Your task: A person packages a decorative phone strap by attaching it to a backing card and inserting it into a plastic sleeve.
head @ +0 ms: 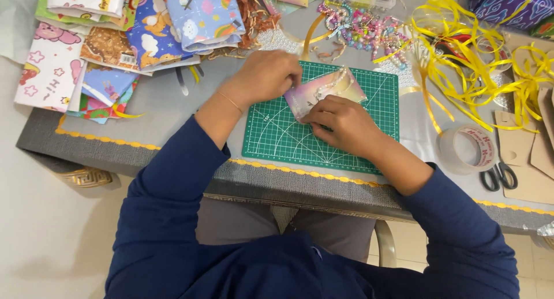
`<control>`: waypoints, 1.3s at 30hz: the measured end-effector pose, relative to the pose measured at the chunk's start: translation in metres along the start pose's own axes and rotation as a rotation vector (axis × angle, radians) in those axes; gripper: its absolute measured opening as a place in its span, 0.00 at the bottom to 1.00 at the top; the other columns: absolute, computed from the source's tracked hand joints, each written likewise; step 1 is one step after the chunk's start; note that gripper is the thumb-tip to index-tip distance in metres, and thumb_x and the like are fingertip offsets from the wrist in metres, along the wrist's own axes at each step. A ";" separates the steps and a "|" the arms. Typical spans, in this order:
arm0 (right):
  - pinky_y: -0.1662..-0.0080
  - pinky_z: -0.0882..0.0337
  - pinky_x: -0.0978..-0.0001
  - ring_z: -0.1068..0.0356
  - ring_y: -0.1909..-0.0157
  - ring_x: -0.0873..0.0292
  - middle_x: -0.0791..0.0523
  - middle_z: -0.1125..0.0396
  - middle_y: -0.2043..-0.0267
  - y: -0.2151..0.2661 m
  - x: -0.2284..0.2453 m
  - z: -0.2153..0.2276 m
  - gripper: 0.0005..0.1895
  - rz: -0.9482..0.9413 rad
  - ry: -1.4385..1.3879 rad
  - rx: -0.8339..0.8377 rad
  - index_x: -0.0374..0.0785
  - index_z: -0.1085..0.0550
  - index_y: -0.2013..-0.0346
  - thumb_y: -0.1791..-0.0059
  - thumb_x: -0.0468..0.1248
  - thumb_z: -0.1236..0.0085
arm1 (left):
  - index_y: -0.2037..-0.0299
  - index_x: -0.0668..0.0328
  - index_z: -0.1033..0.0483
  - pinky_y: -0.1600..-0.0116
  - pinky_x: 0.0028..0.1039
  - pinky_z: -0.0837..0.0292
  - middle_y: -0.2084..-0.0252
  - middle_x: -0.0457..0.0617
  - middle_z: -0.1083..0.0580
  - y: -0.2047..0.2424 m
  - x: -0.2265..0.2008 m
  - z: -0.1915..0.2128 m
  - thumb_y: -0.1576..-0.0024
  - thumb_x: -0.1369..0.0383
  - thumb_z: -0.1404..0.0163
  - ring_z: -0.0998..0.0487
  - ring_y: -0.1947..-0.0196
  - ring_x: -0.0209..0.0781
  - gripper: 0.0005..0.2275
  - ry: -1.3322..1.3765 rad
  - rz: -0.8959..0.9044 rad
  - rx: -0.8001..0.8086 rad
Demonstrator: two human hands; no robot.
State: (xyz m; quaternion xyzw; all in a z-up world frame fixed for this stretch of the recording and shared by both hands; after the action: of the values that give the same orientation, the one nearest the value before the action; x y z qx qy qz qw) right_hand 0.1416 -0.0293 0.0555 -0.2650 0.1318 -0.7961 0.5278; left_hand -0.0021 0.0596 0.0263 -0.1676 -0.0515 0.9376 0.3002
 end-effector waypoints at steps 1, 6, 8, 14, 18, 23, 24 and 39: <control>0.60 0.26 0.62 0.26 0.64 0.48 0.49 0.26 0.67 0.003 -0.004 -0.006 0.06 0.003 0.001 -0.003 0.32 0.19 0.66 0.54 0.22 0.40 | 0.72 0.42 0.19 0.54 0.44 0.25 0.70 0.46 0.21 -0.002 0.002 -0.006 0.46 0.72 0.49 0.19 0.58 0.52 0.08 -0.004 0.000 -0.002; 0.59 0.25 0.64 0.25 0.60 0.51 0.53 0.25 0.63 0.006 0.007 -0.016 0.09 0.067 0.034 -0.035 0.38 0.18 0.60 0.51 0.26 0.42 | 0.34 0.64 0.34 0.31 0.55 0.42 0.38 0.68 0.31 0.003 -0.038 -0.007 0.37 0.71 0.53 0.33 0.35 0.67 0.20 0.394 -0.220 -0.110; 0.58 0.25 0.64 0.24 0.58 0.50 0.52 0.25 0.62 0.003 0.016 -0.017 0.09 0.090 0.057 -0.072 0.37 0.19 0.59 0.51 0.26 0.42 | 0.30 0.63 0.40 0.28 0.57 0.51 0.33 0.68 0.35 0.006 -0.047 -0.027 0.33 0.64 0.57 0.40 0.30 0.67 0.22 0.353 -0.219 -0.034; 0.60 0.24 0.66 0.23 0.59 0.51 0.51 0.24 0.64 0.001 0.032 -0.012 0.06 0.175 0.136 -0.073 0.39 0.19 0.60 0.49 0.32 0.41 | 0.26 0.53 0.47 0.25 0.57 0.61 0.27 0.59 0.41 0.006 -0.050 -0.053 0.30 0.52 0.67 0.46 0.25 0.58 0.25 0.150 -0.227 0.013; 0.64 0.24 0.67 0.24 0.64 0.54 0.53 0.24 0.67 0.019 0.025 -0.034 0.07 0.284 0.255 -0.106 0.40 0.20 0.65 0.48 0.40 0.41 | 0.24 0.44 0.51 0.24 0.58 0.61 0.23 0.57 0.48 0.005 -0.053 -0.051 0.31 0.50 0.69 0.47 0.24 0.58 0.26 0.074 -0.222 0.026; 0.66 0.25 0.68 0.25 0.67 0.55 0.55 0.25 0.71 0.017 0.018 -0.018 0.08 0.272 0.166 -0.189 0.41 0.20 0.67 0.48 0.39 0.42 | 0.23 0.42 0.56 0.24 0.57 0.71 0.21 0.56 0.52 0.005 -0.064 -0.044 0.34 0.50 0.62 0.53 0.22 0.54 0.30 0.025 -0.224 0.166; 0.68 0.25 0.67 0.26 0.68 0.55 0.56 0.27 0.72 0.015 0.010 -0.009 0.09 0.207 0.113 -0.242 0.41 0.20 0.69 0.47 0.41 0.42 | 0.22 0.42 0.59 0.24 0.57 0.71 0.21 0.57 0.52 0.005 -0.063 -0.046 0.36 0.53 0.56 0.54 0.22 0.55 0.33 0.028 -0.231 0.183; 0.27 0.56 0.44 0.56 0.21 0.44 0.47 0.51 0.22 0.024 -0.075 -0.035 0.31 -0.329 0.151 0.178 0.39 0.44 0.25 0.40 0.49 0.62 | 0.31 0.71 0.44 0.23 0.50 0.70 0.29 0.69 0.40 0.002 -0.062 -0.048 0.45 0.32 0.61 0.44 0.26 0.57 0.46 -0.008 -0.218 0.066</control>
State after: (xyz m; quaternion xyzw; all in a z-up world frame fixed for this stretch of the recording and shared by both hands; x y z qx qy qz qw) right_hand 0.1631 0.0273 -0.0064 -0.1750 0.0551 -0.8977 0.4006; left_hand 0.0610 0.0218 -0.0012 -0.1475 -0.0396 0.9012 0.4056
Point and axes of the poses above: each hand's wrist, its own y-axis away from the middle knuckle, its own z-axis out of the back of the hand, x = y × z, the point moved 7 cm from there along -y, towards the middle knuckle
